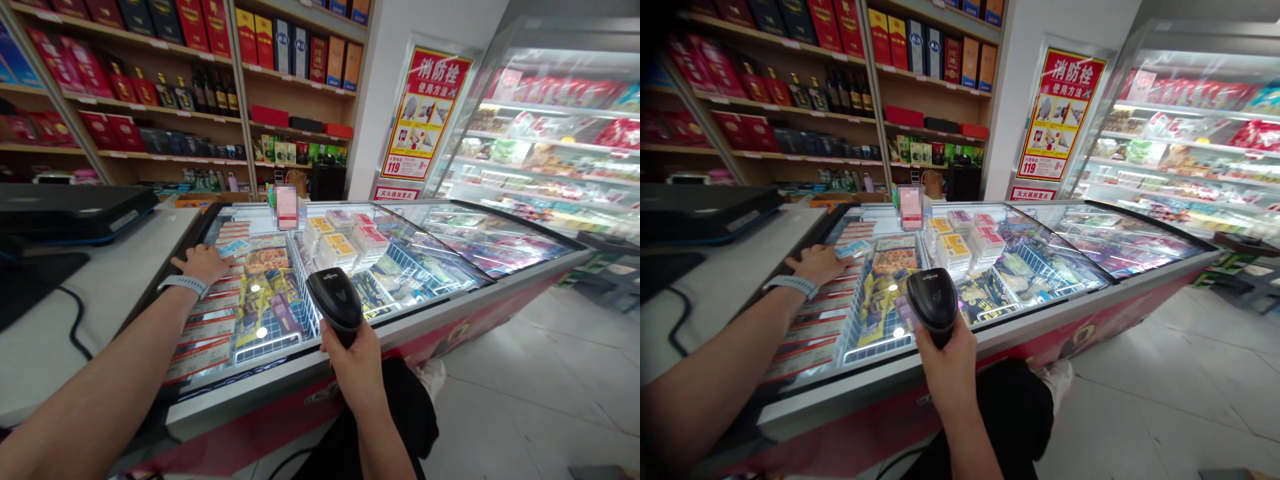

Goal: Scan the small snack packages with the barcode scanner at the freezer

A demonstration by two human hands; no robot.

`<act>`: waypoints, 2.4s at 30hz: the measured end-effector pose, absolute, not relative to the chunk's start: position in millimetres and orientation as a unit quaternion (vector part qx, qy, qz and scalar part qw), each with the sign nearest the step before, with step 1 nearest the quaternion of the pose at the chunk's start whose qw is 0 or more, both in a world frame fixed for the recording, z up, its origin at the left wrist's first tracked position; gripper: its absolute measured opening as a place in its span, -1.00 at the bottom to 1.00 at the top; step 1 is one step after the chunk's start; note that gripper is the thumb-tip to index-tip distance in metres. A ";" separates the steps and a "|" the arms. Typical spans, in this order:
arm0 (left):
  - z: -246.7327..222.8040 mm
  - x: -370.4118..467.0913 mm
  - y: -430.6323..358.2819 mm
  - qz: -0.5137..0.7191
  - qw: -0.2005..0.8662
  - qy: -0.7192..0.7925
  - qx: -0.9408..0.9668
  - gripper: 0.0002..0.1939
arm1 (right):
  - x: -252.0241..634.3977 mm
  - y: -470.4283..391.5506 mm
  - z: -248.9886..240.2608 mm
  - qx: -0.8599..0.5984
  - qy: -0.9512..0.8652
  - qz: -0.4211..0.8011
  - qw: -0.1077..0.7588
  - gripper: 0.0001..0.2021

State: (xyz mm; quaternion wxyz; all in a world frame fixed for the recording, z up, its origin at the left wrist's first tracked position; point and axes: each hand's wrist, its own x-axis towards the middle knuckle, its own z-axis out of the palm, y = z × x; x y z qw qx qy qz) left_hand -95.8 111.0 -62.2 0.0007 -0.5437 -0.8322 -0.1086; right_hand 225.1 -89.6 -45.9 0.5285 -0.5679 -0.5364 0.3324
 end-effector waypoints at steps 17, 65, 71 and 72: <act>-62.9 -96.5 106.9 -0.159 -0.012 -0.794 -0.587 -0.32 | 232.6 -89.1 -45.8 -0.568 -0.528 0.334 0.536 -0.64; -20.1 124.2 69.7 -0.364 0.040 -0.575 -0.732 -0.08 | 254.1 -90.6 -43.4 -0.589 -0.492 0.288 0.574 -0.65; -23.6 97.4 71.2 -0.360 0.026 -0.582 -0.729 -0.26 | 253.7 -90.6 -44.9 -0.587 -0.490 0.306 0.567 -0.63; -24.1 93.4 69.6 -0.358 0.022 -0.587 -0.726 -0.29 | 253.2 -90.4 -45.2 -0.585 -0.490 0.310 0.568 -0.63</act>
